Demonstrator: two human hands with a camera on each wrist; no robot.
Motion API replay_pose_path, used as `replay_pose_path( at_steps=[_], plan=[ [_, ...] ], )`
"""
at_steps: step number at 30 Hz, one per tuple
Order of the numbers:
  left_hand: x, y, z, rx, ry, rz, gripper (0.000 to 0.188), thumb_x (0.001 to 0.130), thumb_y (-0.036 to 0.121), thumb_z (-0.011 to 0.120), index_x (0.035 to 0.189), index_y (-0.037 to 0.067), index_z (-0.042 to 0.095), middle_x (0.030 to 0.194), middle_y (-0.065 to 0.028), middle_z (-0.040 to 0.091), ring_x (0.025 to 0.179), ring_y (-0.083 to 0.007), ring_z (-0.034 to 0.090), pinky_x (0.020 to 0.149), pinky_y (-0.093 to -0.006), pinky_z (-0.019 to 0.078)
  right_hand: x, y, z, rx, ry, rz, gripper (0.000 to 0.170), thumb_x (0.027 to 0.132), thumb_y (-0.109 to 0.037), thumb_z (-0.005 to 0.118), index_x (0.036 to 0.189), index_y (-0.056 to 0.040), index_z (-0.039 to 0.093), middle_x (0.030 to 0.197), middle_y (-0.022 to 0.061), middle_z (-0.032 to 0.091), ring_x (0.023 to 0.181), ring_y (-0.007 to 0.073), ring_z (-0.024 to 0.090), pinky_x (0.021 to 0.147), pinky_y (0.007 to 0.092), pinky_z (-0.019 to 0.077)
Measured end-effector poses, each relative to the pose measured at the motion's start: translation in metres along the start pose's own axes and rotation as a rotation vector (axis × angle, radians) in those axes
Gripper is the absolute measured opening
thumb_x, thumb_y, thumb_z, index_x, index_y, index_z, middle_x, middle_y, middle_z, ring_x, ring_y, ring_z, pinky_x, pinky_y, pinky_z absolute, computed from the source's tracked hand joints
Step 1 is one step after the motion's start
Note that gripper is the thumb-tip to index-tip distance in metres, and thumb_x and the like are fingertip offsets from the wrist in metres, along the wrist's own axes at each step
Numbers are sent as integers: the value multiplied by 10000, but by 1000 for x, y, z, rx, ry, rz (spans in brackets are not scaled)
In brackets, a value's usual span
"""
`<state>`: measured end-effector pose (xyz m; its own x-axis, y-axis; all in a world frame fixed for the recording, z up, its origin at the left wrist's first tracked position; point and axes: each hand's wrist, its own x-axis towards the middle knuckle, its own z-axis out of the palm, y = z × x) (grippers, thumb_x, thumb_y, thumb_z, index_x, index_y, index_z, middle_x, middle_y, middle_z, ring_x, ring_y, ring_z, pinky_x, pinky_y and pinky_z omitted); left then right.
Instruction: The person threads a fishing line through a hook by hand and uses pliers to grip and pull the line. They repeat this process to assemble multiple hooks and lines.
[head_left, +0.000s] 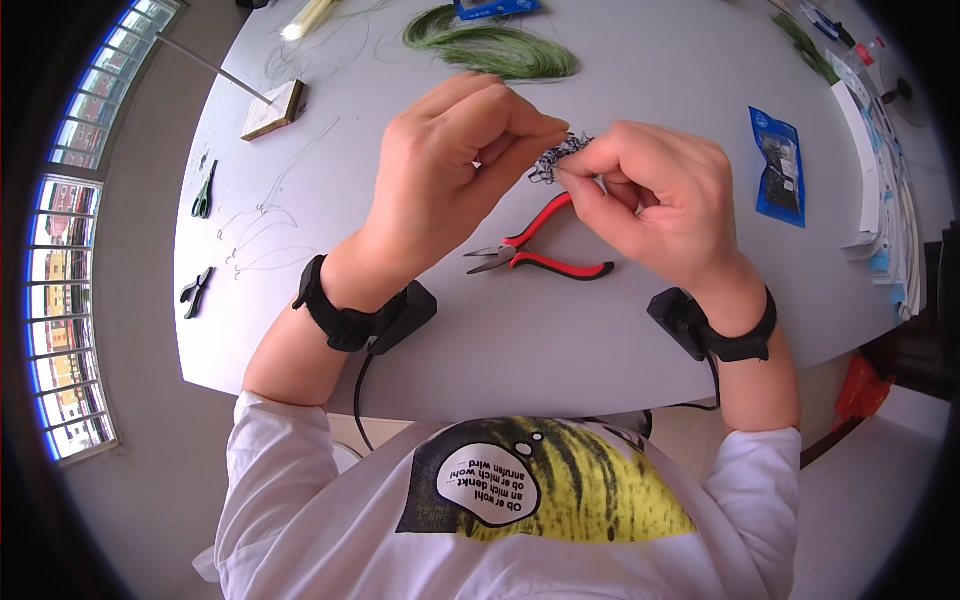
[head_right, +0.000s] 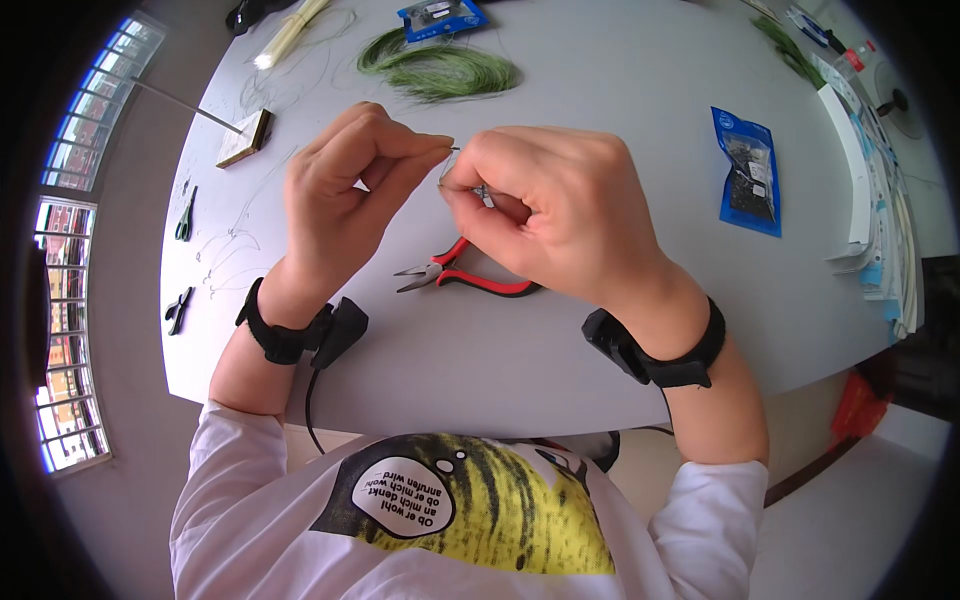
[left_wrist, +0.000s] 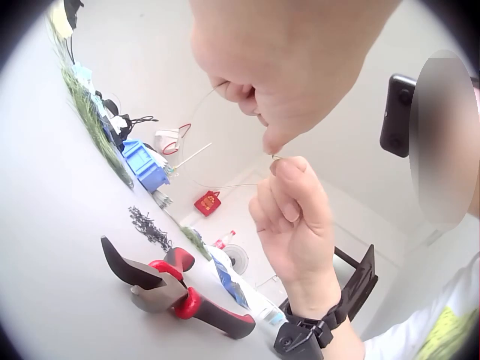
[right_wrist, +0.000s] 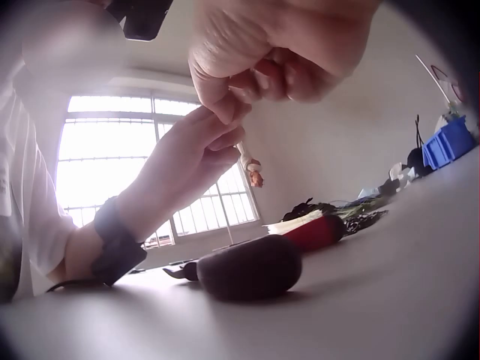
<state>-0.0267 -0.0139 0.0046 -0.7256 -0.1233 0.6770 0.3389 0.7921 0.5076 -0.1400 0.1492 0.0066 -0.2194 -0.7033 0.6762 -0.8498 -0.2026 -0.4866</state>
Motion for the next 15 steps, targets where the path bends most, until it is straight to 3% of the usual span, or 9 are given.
replay_pose_path(
  at_steps=[3,7,12,13,15],
  plan=[
    [1,0,0,42,-16,40,133,730,-10,752,814,47,665,639,-30,485,575,-191,461,515,-309,382,5,-4,-6,-84,73,-98,128,734,21,711,785,-69,636,613,18,575,459,126,481,438,248,360],
    [0,0,1,18,-56,46,138,724,17,766,805,54,661,631,-33,469,580,-195,455,523,-320,380,6,0,-6,-71,133,-48,121,754,18,716,802,-66,644,615,10,566,466,108,473,442,235,352],
    [0,2,2,5,-70,6,143,724,33,775,787,50,648,635,-33,480,581,-195,455,527,-320,382,3,7,-7,176,68,331,42,849,-47,702,867,-33,667,625,-27,579,539,22,469,501,199,368],
    [0,2,2,-2,-71,3,145,726,38,778,782,49,644,636,-34,481,581,-195,453,527,-321,381,3,10,-5,175,70,332,42,849,-47,702,867,-33,667,625,-27,579,539,22,469,501,199,368],
    [0,2,2,-2,-73,9,144,730,34,778,783,46,644,636,-34,483,576,-189,450,521,-317,378,1,17,3,465,71,457,86,885,-101,689,892,-16,676,644,-44,591,590,7,474,549,188,379]
  ],
)
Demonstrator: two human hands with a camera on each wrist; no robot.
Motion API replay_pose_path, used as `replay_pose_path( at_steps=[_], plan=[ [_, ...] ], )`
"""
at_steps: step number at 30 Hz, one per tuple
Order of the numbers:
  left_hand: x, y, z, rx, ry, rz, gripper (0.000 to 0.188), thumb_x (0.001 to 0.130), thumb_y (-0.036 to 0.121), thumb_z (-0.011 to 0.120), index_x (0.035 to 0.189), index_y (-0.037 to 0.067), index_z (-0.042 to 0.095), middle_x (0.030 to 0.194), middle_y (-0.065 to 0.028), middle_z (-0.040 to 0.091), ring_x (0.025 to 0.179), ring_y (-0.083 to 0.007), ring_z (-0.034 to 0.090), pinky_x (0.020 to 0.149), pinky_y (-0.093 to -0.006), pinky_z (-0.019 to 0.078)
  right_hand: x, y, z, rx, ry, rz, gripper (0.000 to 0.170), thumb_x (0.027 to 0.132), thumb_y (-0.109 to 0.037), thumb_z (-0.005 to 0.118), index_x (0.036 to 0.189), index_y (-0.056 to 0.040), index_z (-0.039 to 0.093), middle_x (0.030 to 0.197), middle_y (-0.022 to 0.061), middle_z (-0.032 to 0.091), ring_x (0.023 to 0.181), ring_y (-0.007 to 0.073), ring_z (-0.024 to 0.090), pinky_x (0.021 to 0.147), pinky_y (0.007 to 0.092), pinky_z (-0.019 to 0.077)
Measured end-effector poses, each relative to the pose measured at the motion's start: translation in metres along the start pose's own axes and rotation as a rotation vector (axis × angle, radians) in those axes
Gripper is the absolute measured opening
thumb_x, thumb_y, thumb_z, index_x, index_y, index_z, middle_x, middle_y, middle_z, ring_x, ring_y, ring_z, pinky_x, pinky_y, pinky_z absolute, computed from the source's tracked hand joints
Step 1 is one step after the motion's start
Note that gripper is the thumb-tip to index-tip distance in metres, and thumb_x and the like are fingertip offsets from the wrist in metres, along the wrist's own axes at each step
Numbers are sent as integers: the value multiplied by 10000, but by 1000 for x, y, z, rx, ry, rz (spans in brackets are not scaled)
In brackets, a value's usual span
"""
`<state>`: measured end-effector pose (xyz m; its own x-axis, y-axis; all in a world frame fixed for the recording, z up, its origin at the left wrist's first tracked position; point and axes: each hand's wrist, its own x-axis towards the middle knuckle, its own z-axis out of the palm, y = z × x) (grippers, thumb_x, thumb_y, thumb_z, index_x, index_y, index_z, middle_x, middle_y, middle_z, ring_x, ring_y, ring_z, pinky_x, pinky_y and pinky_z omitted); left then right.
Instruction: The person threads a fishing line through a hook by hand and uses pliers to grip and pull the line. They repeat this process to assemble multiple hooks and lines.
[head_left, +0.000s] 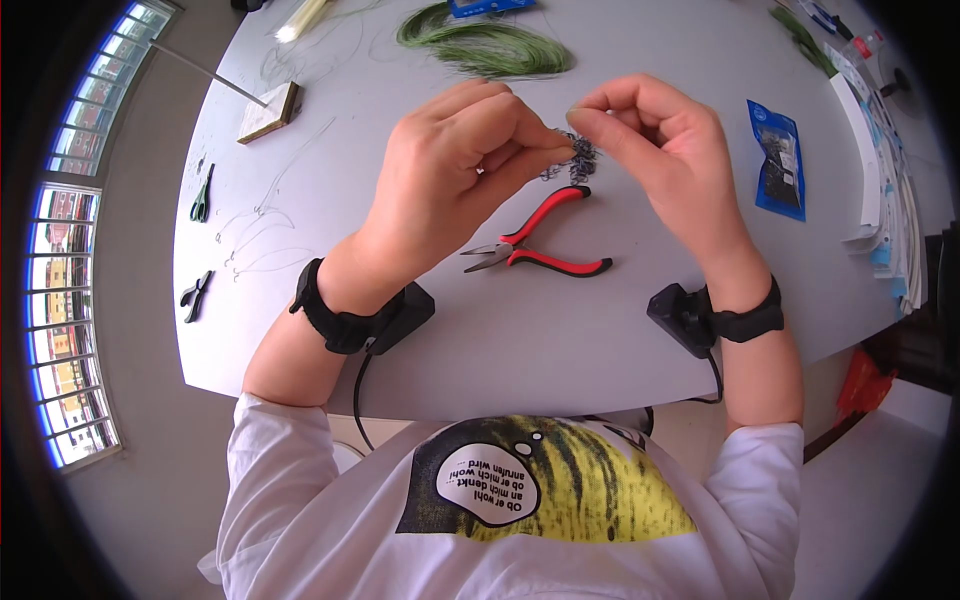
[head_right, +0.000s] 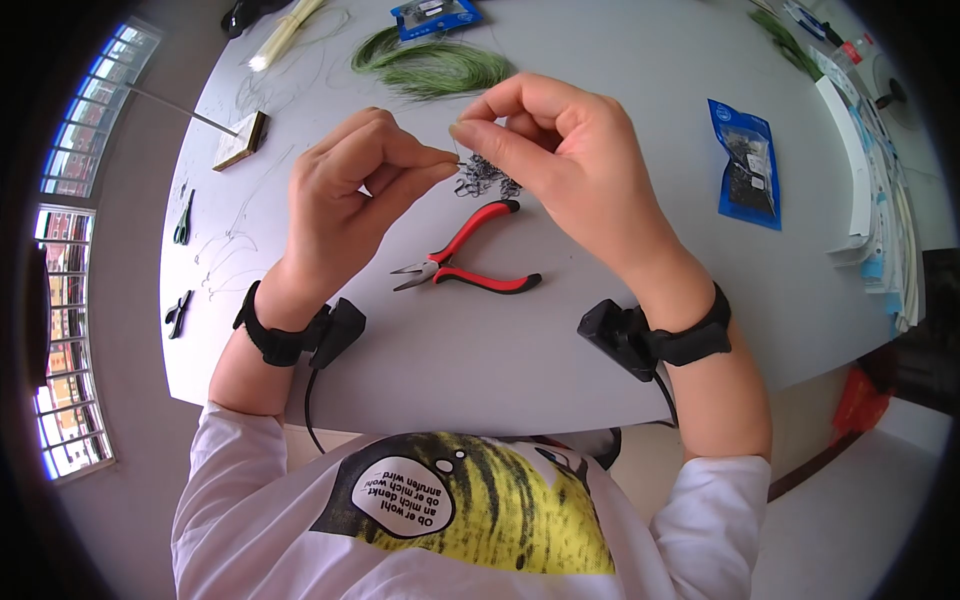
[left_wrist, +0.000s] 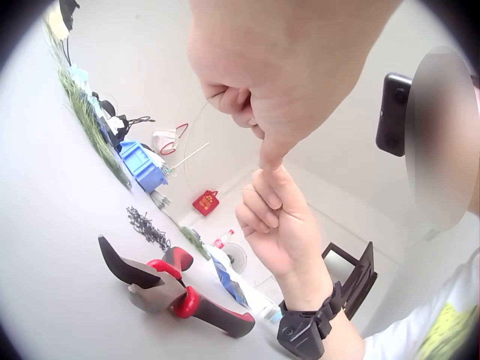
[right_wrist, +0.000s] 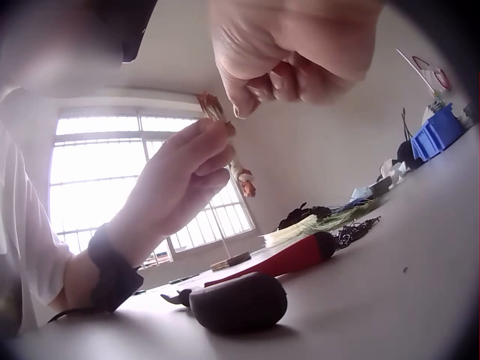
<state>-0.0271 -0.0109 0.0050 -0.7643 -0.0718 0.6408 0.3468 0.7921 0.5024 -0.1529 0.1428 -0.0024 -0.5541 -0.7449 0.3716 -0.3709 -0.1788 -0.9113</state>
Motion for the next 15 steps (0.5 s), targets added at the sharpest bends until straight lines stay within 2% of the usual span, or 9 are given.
replay_pose_path(
  at_steps=[1,3,7,10,12,13,15],
  plan=[
    [0,0,0,1,-1,5,143,734,29,777,784,44,644,636,-34,485,571,-183,447,515,-313,375,1,2,1,0,2,0,86,885,-101,689,892,-16,676,644,-44,591,590,7,474,549,188,379],
    [-1,0,1,-13,11,-15,140,739,24,776,783,41,644,638,-33,491,564,-175,443,507,-305,372,1,5,2,150,-44,191,130,886,-140,699,909,-13,683,650,-52,586,612,10,474,576,176,373],
    [0,-2,0,-7,40,-11,133,756,1,764,782,33,638,645,-28,507,547,-153,438,487,-285,364,0,9,4,181,-72,237,133,871,-138,712,899,-12,679,634,-56,575,597,11,462,561,176,359],
    [-1,-2,0,-23,56,-41,125,767,-9,754,785,33,638,643,-25,506,547,-152,440,486,-286,362,-4,3,6,78,-106,179,98,856,-109,705,847,-20,666,609,-56,565,563,7,438,525,190,343],
    [-1,-1,0,-17,57,-57,121,768,-16,748,789,33,638,642,-27,505,549,-151,442,486,-286,362,-8,-2,7,-106,-112,40,73,812,-61,705,789,-35,641,576,-42,542,503,22,407,474,217,325],
    [-1,0,-1,-10,60,-72,119,768,-24,742,793,32,639,641,-28,505,551,-150,443,486,-286,362,-9,-4,7,-106,-114,40,73,812,-61,705,789,-35,641,576,-42,542,503,22,407,474,217,325],
    [-2,-2,0,10,58,-54,123,761,-23,743,793,35,639,640,-29,505,556,-156,448,491,-290,366,-10,-7,7,-302,-93,-195,91,766,-28,712,761,-51,625,561,-24,513,462,52,398,440,238,316]
  ],
)
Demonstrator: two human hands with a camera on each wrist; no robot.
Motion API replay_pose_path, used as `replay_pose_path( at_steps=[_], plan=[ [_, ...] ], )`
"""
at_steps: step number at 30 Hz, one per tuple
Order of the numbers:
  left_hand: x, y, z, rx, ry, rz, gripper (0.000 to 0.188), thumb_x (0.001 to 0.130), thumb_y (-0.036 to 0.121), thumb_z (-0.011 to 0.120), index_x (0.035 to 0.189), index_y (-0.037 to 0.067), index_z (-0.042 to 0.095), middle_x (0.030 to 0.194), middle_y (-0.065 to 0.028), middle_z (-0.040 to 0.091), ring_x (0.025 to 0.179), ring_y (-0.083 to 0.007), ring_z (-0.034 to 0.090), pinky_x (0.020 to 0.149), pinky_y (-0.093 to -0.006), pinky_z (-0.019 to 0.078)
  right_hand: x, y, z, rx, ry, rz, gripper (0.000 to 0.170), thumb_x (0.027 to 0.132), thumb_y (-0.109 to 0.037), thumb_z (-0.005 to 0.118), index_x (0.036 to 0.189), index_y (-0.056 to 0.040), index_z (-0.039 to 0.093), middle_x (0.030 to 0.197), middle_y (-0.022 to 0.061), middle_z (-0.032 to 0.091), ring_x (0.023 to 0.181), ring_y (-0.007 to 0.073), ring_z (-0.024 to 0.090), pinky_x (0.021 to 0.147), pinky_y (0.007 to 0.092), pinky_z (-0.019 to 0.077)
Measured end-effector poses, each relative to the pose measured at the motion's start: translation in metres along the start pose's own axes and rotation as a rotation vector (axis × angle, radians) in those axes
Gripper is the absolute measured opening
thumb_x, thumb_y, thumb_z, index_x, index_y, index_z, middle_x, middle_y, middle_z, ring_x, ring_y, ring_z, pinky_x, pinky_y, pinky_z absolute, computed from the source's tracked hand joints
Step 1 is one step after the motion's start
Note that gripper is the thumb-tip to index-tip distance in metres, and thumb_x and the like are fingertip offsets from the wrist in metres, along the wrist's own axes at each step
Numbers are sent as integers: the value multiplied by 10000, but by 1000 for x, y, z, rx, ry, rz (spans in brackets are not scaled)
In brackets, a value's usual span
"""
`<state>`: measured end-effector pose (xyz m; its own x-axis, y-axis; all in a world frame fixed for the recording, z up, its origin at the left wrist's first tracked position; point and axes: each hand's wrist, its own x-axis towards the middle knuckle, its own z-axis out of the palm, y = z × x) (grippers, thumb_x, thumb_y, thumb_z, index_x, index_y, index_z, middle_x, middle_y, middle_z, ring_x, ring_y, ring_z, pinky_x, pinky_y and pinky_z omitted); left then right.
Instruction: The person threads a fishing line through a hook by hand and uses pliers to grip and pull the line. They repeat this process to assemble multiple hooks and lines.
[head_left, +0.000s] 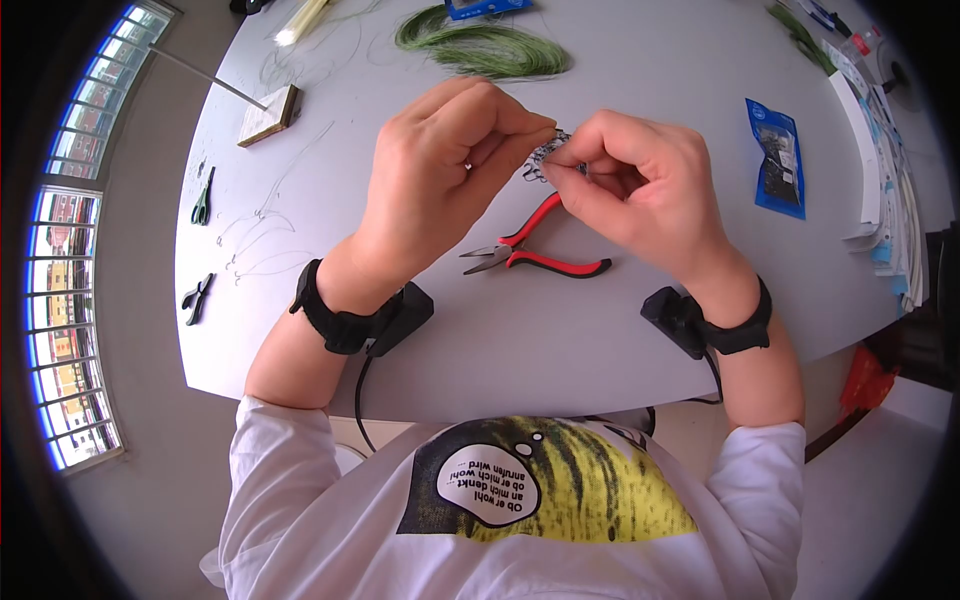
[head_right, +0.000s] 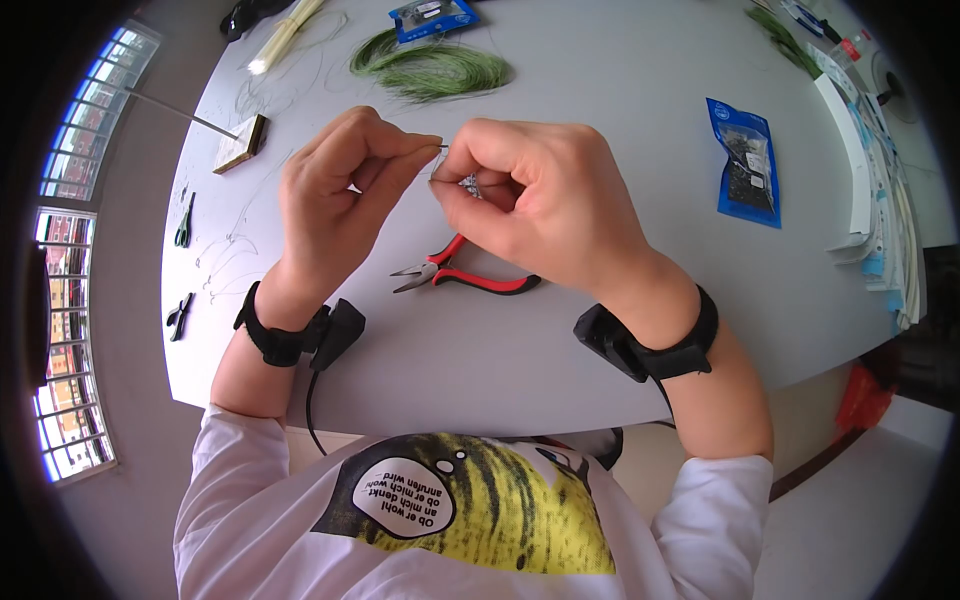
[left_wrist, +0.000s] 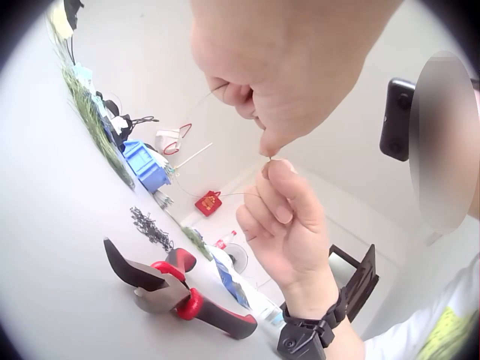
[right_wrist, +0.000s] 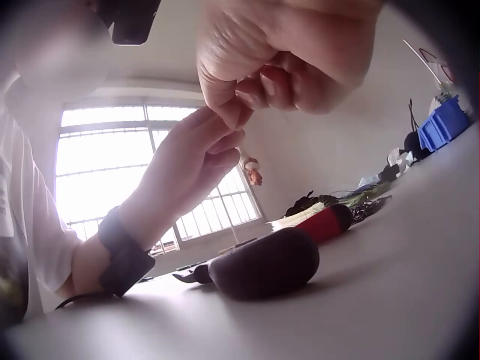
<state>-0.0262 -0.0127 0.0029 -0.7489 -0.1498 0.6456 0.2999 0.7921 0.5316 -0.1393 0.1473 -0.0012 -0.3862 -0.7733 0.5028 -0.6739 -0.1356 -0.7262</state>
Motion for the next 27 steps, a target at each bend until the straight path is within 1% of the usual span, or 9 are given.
replay_pose_path(
  at_steps=[1,3,4,9,14,16,23,25,27],
  plan=[
    [0,-1,0,19,-2,20,128,753,-22,744,793,37,638,640,-30,506,560,-163,454,497,-294,371,1,-1,-1,0,-1,0,91,766,-28,712,761,-51,625,561,-24,513,462,52,398,440,238,316],
    [1,-1,0,49,-11,54,136,742,-13,751,788,39,635,637,-31,501,564,-173,459,501,-300,376,3,-4,-4,-136,76,-220,101,759,-19,718,764,-61,626,555,-17,496,450,75,401,432,246,322],
    [2,-1,-1,79,-20,90,144,732,-4,758,784,42,631,634,-32,496,567,-183,464,505,-307,380,5,-7,-6,-135,75,-221,101,759,-19,718,764,-61,626,555,-17,496,450,75,401,432,246,322],
    [2,1,1,35,-45,103,166,716,40,783,775,50,628,632,-34,496,573,-200,473,511,-321,387,7,-4,-11,-88,166,-120,80,793,-17,718,799,-61,651,560,-13,506,465,66,420,446,226,330],
    [1,1,0,41,-66,75,175,716,59,792,773,53,627,636,-35,506,571,-200,473,509,-320,388,8,9,-9,68,120,34,35,847,-49,706,862,-34,679,590,-28,554,536,23,454,498,208,358],
    [1,2,1,25,-51,83,173,723,59,791,771,52,626,632,-33,498,563,-196,465,505,-317,383,8,15,-5,284,105,151,68,867,-77,703,894,-17,684,613,-38,575,580,11,467,538,197,376],
    [0,0,0,14,-21,81,158,735,33,783,782,45,632,629,-33,497,559,-180,464,497,-308,377,5,17,0,407,8,269,81,858,-87,709,889,-17,682,614,-52,565,577,5,449,540,184,349],
    [-1,-2,-1,-29,-32,90,92,799,-51,731,834,-7,659,702,0,506,555,-61,376,485,-222,290,5,13,0,383,-14,278,73,848,-80,712,846,-21,668,584,-63,528,558,2,422,523,188,321],
    [0,-2,-2,-22,-25,96,89,801,-54,727,838,-7,662,705,0,507,556,-60,375,486,-221,290,3,12,2,357,-7,252,74,841,-72,710,822,-22,658,566,-66,506,542,2,406,510,193,309]
  ],
)
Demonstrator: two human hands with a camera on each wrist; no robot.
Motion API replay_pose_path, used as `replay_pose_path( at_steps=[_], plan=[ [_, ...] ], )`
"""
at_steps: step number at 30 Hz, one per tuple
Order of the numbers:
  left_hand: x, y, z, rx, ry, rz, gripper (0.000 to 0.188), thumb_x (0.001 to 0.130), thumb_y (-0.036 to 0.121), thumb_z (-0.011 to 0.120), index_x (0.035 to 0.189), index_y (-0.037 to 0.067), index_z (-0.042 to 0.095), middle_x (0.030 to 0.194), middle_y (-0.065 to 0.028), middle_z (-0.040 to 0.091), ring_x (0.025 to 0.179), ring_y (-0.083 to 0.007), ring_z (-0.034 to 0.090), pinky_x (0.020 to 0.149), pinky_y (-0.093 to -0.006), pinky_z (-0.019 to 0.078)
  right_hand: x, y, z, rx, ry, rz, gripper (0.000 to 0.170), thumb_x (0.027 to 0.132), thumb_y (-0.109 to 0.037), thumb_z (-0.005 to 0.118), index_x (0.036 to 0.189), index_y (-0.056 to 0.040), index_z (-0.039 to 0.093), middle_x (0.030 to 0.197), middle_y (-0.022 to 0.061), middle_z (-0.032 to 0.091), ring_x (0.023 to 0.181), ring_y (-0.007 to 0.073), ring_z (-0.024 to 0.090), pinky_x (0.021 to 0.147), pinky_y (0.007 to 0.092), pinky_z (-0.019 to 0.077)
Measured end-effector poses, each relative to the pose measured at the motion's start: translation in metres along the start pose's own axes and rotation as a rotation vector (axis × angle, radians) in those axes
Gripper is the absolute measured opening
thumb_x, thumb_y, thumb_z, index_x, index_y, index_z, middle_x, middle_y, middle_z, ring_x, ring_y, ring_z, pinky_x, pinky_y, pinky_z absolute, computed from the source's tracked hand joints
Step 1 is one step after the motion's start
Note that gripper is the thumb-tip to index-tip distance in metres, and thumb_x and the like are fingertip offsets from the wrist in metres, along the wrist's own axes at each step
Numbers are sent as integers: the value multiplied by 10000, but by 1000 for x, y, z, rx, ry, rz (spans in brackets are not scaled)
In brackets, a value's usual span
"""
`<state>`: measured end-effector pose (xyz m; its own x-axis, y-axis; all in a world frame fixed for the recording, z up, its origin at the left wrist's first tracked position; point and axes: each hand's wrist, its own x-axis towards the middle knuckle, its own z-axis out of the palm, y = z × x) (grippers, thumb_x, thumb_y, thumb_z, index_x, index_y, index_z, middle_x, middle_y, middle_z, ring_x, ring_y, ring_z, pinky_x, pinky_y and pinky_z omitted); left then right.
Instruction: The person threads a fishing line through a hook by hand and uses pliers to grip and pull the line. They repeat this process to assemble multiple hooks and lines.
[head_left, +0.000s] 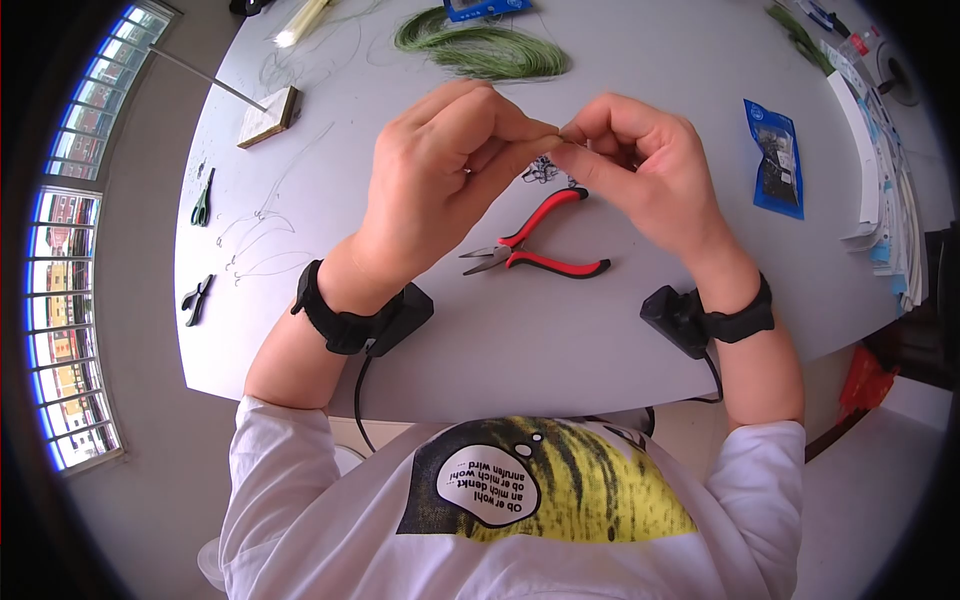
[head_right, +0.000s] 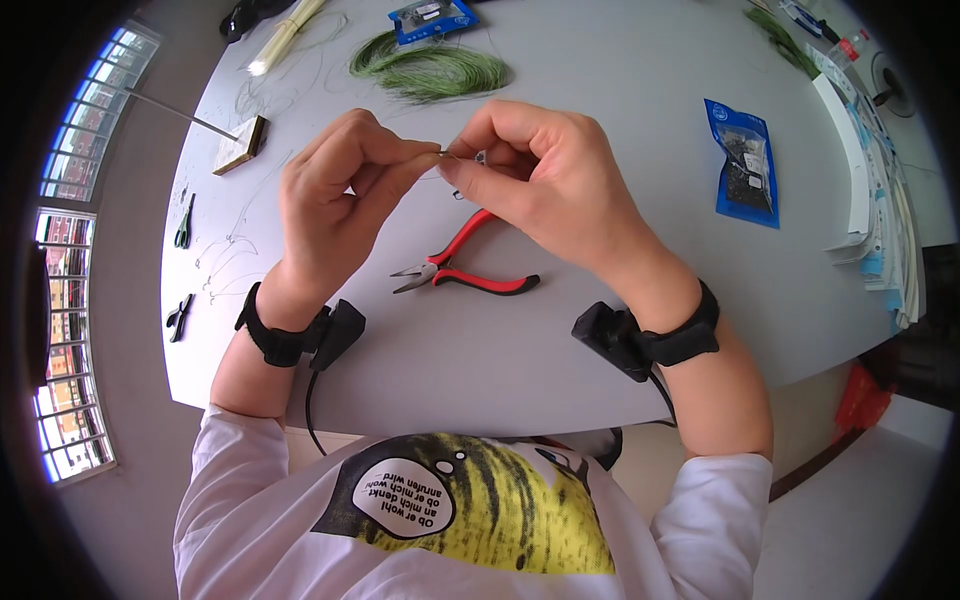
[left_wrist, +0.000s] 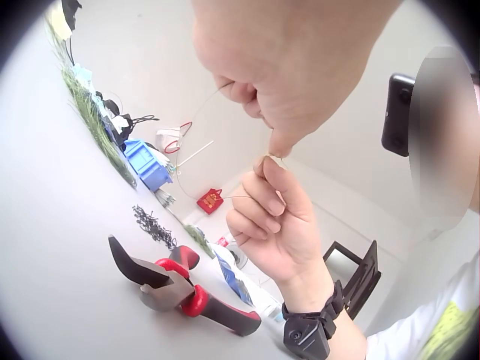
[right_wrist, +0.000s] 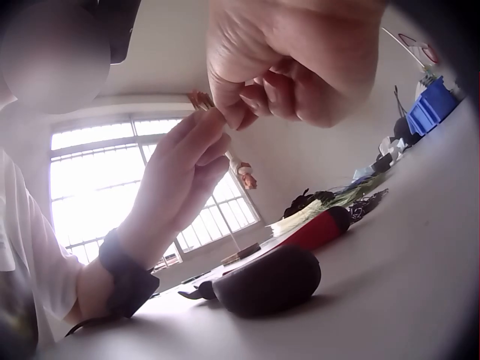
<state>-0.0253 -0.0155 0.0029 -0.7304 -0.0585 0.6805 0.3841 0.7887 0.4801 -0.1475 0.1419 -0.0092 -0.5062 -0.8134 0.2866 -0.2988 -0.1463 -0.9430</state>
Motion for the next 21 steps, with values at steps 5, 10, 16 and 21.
replay_pose_path(
  at_steps=[5,10,16,21],
  plan=[
    [0,1,-1,14,10,2,94,794,-62,726,838,-8,663,702,3,502,555,-59,370,490,-216,287,-3,-4,3,-95,-4,-97,85,824,-42,693,764,-25,635,529,-63,464,501,3,373,472,206,283],
    [0,6,0,-133,3,-162,50,847,-37,699,850,-11,657,709,24,503,586,-36,370,512,-205,304,-5,-5,6,-74,27,-153,92,806,-15,676,736,-15,617,519,-58,461,485,3,373,451,217,284],
    [-3,8,7,-654,45,-528,70,924,71,658,925,3,637,788,45,558,686,-18,400,621,-191,360,-6,-4,7,-197,31,-146,48,767,-10,670,748,-39,637,523,16,524,448,74,429,453,251,333],
    [-1,7,6,-765,37,-644,119,936,145,661,917,32,632,783,58,555,677,-11,388,618,-180,334,-10,-5,14,-490,-13,-313,68,749,-34,687,747,-68,628,608,42,583,511,173,552,485,302,422]
  ],
)
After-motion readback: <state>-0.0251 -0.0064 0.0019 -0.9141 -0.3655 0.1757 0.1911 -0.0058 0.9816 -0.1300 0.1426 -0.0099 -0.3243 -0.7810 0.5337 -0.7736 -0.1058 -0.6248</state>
